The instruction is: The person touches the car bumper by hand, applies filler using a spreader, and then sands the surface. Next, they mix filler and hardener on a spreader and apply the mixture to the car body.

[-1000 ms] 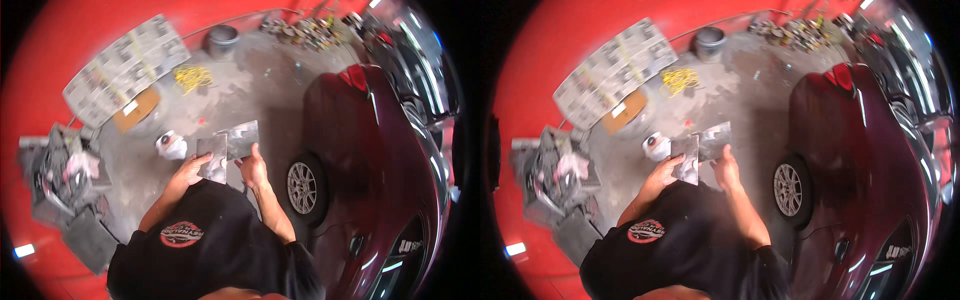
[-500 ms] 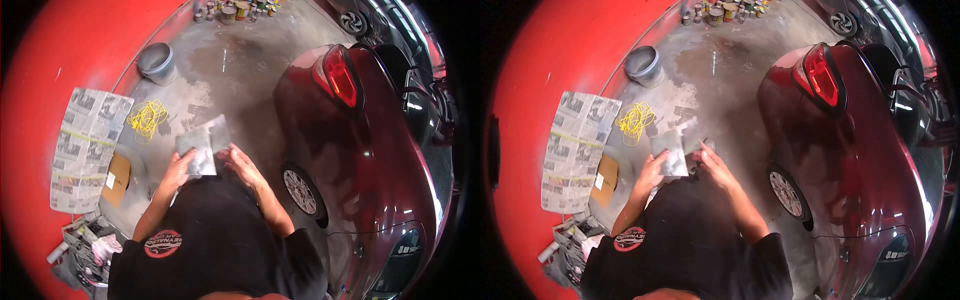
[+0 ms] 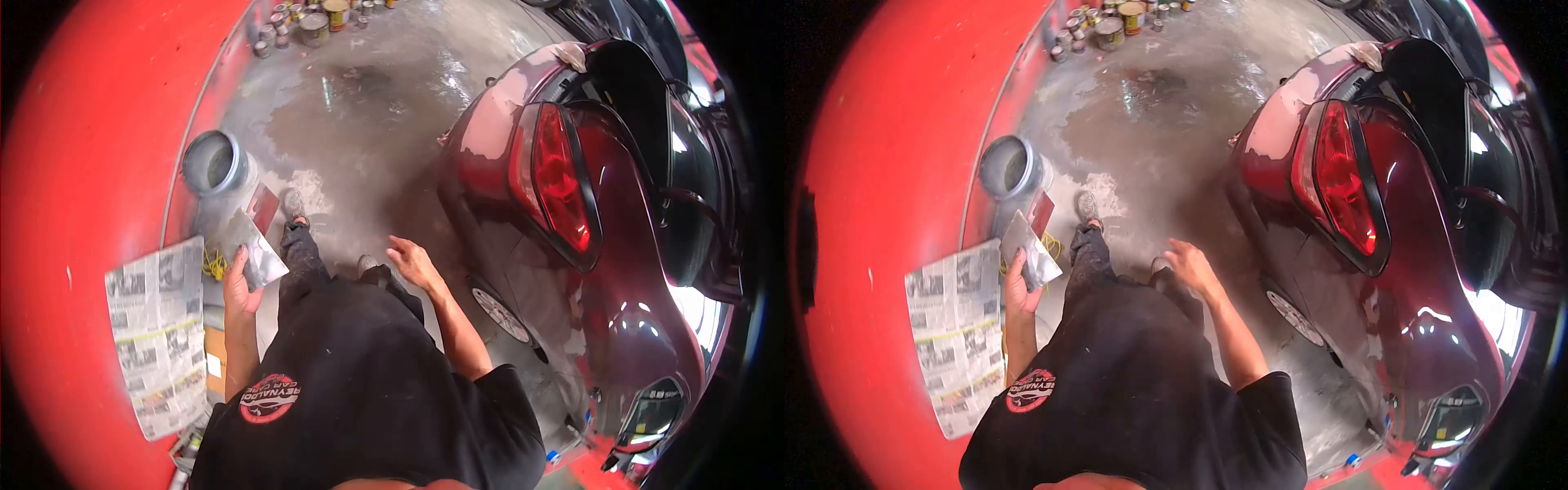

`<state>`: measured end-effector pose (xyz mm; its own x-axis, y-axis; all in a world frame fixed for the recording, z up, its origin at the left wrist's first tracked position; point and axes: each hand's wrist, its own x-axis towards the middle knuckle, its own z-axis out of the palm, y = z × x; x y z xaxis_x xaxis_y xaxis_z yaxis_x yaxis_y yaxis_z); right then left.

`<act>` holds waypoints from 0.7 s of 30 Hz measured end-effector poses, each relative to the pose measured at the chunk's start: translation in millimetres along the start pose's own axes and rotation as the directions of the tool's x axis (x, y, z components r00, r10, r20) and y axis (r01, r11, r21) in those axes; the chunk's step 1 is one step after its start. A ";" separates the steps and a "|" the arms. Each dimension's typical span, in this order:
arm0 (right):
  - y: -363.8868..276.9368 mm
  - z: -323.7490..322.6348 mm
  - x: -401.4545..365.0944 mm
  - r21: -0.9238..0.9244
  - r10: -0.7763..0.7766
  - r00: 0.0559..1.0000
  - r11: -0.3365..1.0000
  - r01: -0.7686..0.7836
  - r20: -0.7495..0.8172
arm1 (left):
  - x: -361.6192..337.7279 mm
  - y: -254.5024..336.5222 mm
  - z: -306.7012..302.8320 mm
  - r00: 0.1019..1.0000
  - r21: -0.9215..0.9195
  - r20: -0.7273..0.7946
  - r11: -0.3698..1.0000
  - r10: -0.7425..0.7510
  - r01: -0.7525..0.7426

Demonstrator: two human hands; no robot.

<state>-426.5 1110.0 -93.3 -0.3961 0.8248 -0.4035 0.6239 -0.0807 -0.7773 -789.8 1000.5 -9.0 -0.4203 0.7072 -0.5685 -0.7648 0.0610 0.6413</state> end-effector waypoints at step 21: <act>10.7 152.5 103.2 0.592 0.750 0.571 0.638 -0.493 -0.333 | 360.6 167.4 263.2 0.863 0.461 0.409 0.884 -0.296 0.085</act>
<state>-563.5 1108.9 -216.9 0.4660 0.5971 -0.6529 0.1947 -0.7890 -0.5827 -940.8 1451.1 29.0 0.0634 0.8803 -0.4702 -0.4866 0.4386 0.7555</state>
